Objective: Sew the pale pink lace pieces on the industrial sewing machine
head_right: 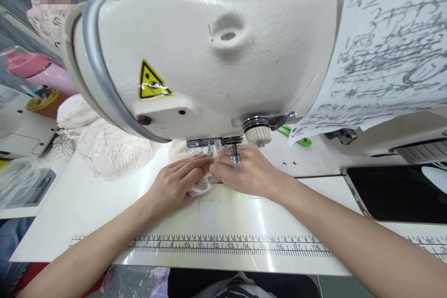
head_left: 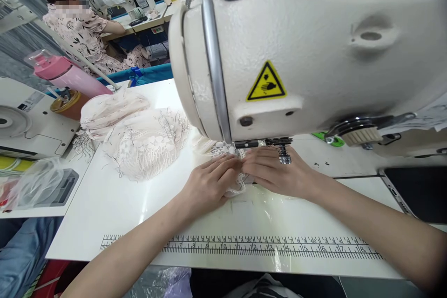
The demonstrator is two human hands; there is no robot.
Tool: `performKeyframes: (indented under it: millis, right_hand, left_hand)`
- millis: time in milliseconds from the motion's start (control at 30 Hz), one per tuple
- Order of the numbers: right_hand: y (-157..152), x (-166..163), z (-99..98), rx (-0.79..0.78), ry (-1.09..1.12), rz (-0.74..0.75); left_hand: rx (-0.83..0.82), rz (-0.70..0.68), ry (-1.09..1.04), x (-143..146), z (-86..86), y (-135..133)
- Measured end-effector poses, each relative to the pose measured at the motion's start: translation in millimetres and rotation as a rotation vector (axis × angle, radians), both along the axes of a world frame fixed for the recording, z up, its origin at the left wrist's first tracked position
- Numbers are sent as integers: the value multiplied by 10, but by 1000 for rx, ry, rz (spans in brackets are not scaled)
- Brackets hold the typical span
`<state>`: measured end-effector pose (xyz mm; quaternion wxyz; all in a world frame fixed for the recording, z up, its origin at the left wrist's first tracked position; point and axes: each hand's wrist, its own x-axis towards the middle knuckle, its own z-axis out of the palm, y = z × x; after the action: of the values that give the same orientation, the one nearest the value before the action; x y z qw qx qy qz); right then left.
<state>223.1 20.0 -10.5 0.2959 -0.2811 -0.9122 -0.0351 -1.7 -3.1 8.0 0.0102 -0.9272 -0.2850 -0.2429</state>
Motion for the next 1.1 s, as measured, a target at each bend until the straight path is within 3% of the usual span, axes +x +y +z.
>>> performKeyframes:
  millis: [300, 633, 933, 1100]
  right_hand:
    - [-37, -146, -94, 12, -22, 96]
    - [3, -178, -258, 27, -42, 47]
    - [30, -150, -238, -8, -47, 7]
    - [9, -141, -131, 197, -56, -120]
  left_hand:
    - [-7, 101, 6, -91, -17, 12]
    - [-16, 165, 34, -102, -34, 67]
    - [-1, 184, 47, -77, -42, 69]
    - [-20, 181, 56, -55, -34, 62]
